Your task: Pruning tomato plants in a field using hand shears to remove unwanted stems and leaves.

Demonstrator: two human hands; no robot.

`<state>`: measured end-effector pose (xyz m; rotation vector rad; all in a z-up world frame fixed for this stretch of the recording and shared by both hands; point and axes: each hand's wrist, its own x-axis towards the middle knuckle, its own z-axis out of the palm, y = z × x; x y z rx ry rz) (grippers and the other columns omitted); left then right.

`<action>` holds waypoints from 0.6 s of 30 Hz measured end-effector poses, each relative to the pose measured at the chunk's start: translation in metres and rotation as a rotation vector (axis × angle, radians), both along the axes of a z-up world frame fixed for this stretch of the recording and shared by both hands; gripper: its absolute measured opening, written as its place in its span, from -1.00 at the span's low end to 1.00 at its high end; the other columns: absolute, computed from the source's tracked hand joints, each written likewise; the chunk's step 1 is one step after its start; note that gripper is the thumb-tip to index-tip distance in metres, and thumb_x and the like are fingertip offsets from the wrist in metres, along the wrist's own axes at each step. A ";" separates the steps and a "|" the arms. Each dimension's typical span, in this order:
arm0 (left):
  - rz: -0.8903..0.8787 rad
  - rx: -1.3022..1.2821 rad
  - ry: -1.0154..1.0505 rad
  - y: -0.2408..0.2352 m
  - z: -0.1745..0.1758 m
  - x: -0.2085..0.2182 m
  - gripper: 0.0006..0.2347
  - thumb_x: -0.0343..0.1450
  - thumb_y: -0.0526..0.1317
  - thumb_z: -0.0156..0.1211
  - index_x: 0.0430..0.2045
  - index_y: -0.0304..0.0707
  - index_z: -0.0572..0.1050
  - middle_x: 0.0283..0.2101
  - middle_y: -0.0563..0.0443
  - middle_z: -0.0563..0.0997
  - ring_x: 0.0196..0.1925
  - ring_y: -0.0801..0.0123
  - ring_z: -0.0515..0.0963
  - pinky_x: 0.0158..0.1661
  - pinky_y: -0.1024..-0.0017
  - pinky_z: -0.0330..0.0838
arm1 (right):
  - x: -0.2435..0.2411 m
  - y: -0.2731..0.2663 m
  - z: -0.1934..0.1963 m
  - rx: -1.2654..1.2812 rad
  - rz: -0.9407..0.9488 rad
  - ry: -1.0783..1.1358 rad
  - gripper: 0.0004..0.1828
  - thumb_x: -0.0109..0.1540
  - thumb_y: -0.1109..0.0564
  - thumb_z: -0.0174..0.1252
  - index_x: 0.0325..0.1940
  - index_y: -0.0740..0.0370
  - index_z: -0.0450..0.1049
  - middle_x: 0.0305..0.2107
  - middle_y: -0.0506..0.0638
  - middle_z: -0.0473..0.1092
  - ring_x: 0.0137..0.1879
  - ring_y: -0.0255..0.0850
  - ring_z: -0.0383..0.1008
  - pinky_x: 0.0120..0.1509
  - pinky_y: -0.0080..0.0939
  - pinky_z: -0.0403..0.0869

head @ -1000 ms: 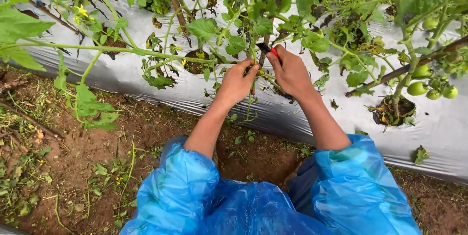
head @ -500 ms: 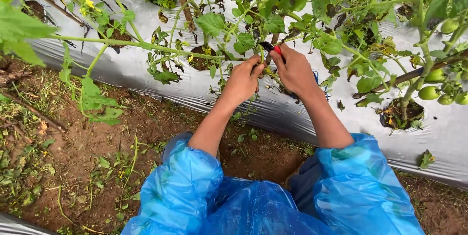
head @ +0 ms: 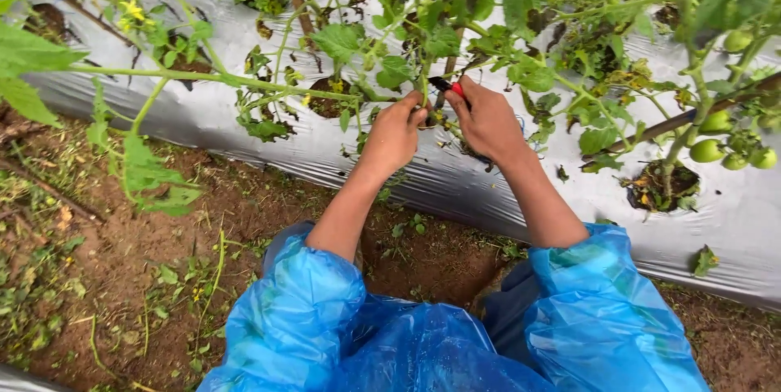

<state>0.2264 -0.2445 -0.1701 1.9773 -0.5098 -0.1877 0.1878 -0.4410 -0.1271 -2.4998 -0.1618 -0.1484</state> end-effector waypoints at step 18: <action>0.029 0.100 -0.048 -0.001 0.015 -0.016 -0.84 0.58 -0.30 -0.04 -0.07 -0.30 0.50 -0.35 -0.26 0.65 -0.29 -0.05 0.66 -0.33 0.11 0.53 | 0.015 -0.003 -0.009 -0.102 -0.009 -0.110 -0.54 0.53 -0.20 -0.13 -0.26 0.12 0.42 -0.53 0.05 0.34 -0.33 0.07 0.49 -0.04 0.08 0.43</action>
